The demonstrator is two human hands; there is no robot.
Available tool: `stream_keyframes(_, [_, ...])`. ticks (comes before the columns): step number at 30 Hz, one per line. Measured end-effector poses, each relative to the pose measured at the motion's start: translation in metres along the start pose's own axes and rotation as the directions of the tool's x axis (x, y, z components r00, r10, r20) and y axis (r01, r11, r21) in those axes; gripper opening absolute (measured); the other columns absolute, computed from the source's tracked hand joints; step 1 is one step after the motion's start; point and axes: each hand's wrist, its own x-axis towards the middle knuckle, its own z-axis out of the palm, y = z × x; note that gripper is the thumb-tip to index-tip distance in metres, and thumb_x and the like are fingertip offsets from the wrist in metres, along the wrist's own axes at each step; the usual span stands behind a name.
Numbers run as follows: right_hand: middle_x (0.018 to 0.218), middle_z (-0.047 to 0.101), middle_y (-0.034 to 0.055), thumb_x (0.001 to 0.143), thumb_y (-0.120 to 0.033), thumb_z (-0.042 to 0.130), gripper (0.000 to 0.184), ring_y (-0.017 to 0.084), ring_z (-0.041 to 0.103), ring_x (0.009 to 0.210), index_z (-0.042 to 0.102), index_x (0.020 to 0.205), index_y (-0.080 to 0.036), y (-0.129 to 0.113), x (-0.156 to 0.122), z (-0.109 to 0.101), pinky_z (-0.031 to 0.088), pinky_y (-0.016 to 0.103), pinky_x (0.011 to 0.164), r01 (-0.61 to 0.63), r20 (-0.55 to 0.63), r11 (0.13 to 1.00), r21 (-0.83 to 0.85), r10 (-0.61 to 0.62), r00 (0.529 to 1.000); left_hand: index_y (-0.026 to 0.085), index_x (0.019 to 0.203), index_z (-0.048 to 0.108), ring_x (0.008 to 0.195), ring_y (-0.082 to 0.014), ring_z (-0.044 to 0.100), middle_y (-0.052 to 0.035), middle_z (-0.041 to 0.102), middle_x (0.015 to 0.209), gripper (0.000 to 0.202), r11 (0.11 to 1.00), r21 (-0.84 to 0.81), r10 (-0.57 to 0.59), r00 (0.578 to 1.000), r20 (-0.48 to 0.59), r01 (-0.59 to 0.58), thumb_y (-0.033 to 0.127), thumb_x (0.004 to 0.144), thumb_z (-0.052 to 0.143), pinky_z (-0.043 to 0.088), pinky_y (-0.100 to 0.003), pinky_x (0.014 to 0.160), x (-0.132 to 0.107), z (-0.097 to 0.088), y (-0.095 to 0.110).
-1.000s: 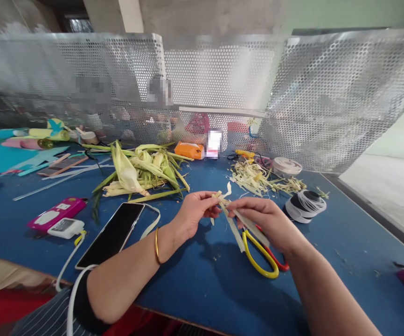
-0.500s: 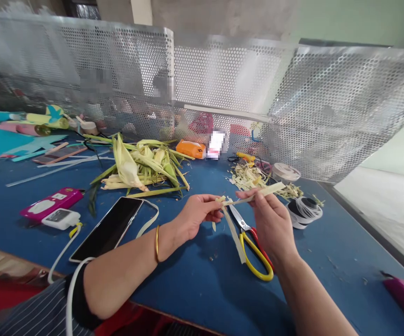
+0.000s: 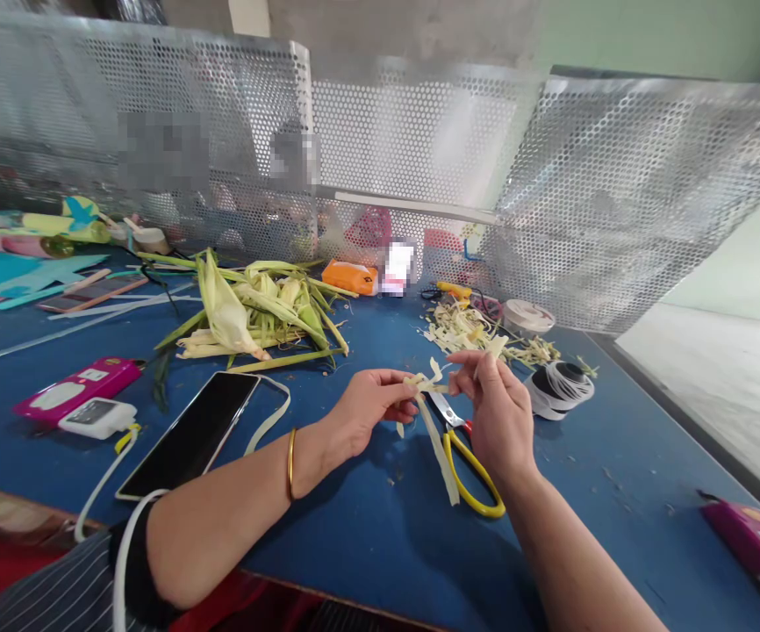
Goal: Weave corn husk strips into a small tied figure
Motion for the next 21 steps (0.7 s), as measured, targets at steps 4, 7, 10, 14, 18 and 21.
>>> stream_keyframes(4, [0.057, 0.037, -0.0036, 0.094, -0.051, 0.045, 0.043, 0.015, 0.045, 0.059, 0.072, 0.088, -0.019, -0.0014, -0.0003, -0.0011, 0.038, 0.029, 0.060, 0.007, 0.053, 0.993, -0.116, -0.001, 0.999, 0.011, 0.084, 0.072, 0.054, -0.0094, 0.059, -0.0020, 0.065, 0.063, 0.019, 1.000, -0.016, 0.017, 1.000, -0.009, -0.018, 0.020, 0.069, 0.080, 0.050, -0.022, 0.056, 0.0005, -0.0007, 0.0001])
stream_keyframes(7, [0.060, 0.046, -0.0040, 0.094, -0.045, 0.047, 0.036, 0.014, 0.047, 0.060, 0.065, 0.110, -0.019, -0.0023, -0.0013, -0.0010, 0.039, 0.029, 0.061, 0.039, 0.101, 0.969, -0.243, -0.015, 0.995, 0.011, 0.085, 0.072, 0.055, -0.0092, 0.059, -0.0021, 0.065, 0.065, 0.020, 0.999, -0.034, 0.034, 0.999, -0.021, -0.035, 0.019, 0.069, 0.080, 0.051, -0.022, 0.055, 0.0015, -0.0013, 0.0006])
stream_keyframes(10, [0.061, 0.053, -0.0047, 0.095, -0.041, 0.046, 0.025, 0.014, 0.050, 0.060, 0.057, 0.106, -0.022, -0.0029, -0.0027, -0.0015, 0.040, 0.029, 0.065, 0.052, 0.075, 0.946, -0.319, -0.030, 0.997, 0.011, 0.084, 0.072, 0.055, -0.0091, 0.060, -0.0024, 0.066, 0.067, 0.018, 0.998, -0.041, 0.042, 0.999, -0.028, -0.043, 0.018, 0.070, 0.079, 0.052, -0.022, 0.055, 0.0029, -0.0018, 0.0002])
stream_keyframes(14, [0.066, 0.057, -0.0010, 0.095, -0.040, 0.047, 0.027, 0.015, 0.052, 0.066, 0.059, 0.079, -0.021, -0.0033, -0.0020, -0.0046, 0.040, 0.029, 0.068, 0.051, 0.114, 0.921, -0.386, -0.008, 0.993, 0.010, 0.086, 0.072, 0.055, -0.0092, 0.060, -0.0027, 0.066, 0.067, 0.020, 0.998, -0.040, 0.049, 0.998, -0.030, -0.051, 0.019, 0.070, 0.079, 0.052, -0.022, 0.055, 0.0050, -0.0028, -0.0011])
stream_keyframes(18, [0.070, 0.055, 0.0009, 0.093, -0.041, 0.047, 0.034, 0.017, 0.051, 0.071, 0.062, 0.070, -0.021, -0.0028, 0.0012, -0.0074, 0.038, 0.029, 0.068, 0.081, 0.217, 0.885, -0.459, 0.024, 0.976, 0.011, 0.085, 0.072, 0.055, -0.0098, 0.060, -0.0022, 0.065, 0.064, 0.022, 0.997, -0.051, 0.059, 0.997, -0.041, -0.061, 0.020, 0.068, 0.081, 0.052, -0.022, 0.056, 0.0063, -0.0042, -0.0014])
stream_keyframes(21, [0.074, 0.053, 0.0024, 0.091, -0.037, 0.046, 0.038, 0.018, 0.051, 0.077, 0.057, 0.059, -0.021, -0.0015, 0.0030, -0.0080, 0.037, 0.030, 0.073, 0.129, 0.326, 0.850, -0.510, 0.052, 0.944, 0.011, 0.084, 0.072, 0.056, -0.0096, 0.060, -0.0027, 0.067, 0.067, 0.022, 0.995, -0.058, 0.074, 0.997, -0.030, -0.076, 0.022, 0.068, 0.081, 0.053, -0.023, 0.056, 0.0065, -0.0049, -0.0020])
